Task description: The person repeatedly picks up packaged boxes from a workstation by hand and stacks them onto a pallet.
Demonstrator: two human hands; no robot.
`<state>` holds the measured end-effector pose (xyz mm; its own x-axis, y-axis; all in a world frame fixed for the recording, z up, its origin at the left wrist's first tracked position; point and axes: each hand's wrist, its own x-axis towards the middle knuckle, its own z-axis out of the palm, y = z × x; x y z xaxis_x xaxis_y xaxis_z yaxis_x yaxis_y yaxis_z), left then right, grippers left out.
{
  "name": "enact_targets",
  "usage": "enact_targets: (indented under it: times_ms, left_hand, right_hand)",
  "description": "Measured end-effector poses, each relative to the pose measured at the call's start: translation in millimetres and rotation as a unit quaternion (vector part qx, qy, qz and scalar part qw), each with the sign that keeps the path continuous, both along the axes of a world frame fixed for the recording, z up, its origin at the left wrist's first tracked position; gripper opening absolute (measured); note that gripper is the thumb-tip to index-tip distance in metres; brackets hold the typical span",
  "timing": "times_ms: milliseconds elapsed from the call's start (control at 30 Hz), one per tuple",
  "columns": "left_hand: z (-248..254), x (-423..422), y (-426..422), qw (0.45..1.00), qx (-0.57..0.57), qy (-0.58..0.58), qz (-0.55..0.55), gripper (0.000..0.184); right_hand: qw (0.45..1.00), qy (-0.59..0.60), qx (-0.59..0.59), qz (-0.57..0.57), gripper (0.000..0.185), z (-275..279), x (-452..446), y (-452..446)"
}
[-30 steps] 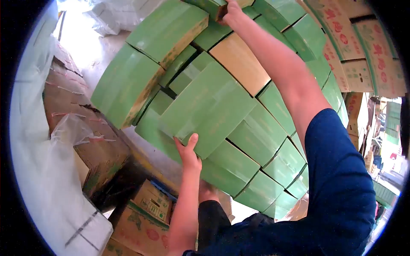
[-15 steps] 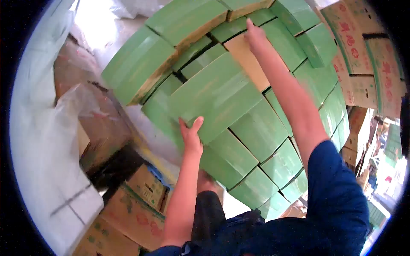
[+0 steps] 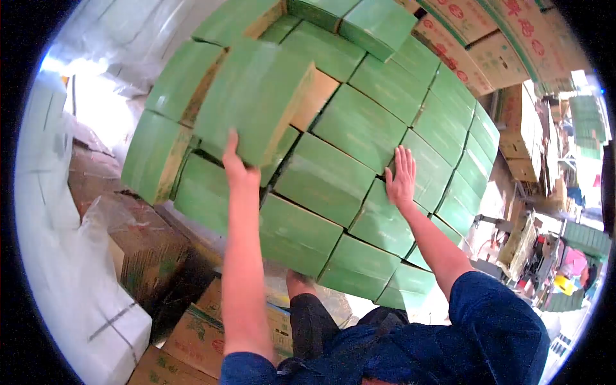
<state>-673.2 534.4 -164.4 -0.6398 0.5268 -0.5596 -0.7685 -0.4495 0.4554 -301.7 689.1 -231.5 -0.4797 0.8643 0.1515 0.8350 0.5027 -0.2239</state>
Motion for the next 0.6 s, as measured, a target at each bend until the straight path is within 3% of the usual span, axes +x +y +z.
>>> enact_targets:
  times_ms: [200, 300, 500, 567, 600]
  left_hand:
    - [-34.3, -48.1, 172.5, 0.992, 0.010, 0.127, -0.020, 0.044]
    - [-43.6, -63.8, 214.4, 0.998, -0.047, 0.039, -0.028, 0.051]
    - [-52.9, -80.9, 246.0, 0.991, -0.032, 0.086, -0.096, 0.051]
    - [-38.6, -74.7, 242.8, 0.973, -0.169, 0.142, -0.063, 0.058]
    - [-46.7, -87.6, 229.1, 0.956, -0.190, 0.171, -0.146, 0.062]
  right_hand:
    - [0.999, 0.001, -0.025, 0.027, 0.066, 0.5, 6.9, 3.7]
    - [0.998, -0.018, -0.052, 0.017, 0.066, 1.6, 7.9, 1.9]
    - [0.997, -0.017, -0.074, 0.007, 0.067, -1.9, 11.5, 6.3]
    - [0.995, -0.005, -0.099, 0.005, 0.068, -1.3, 13.7, 7.8]
    - [0.995, 0.023, -0.092, 0.017, 0.067, -2.0, 17.1, 9.2]
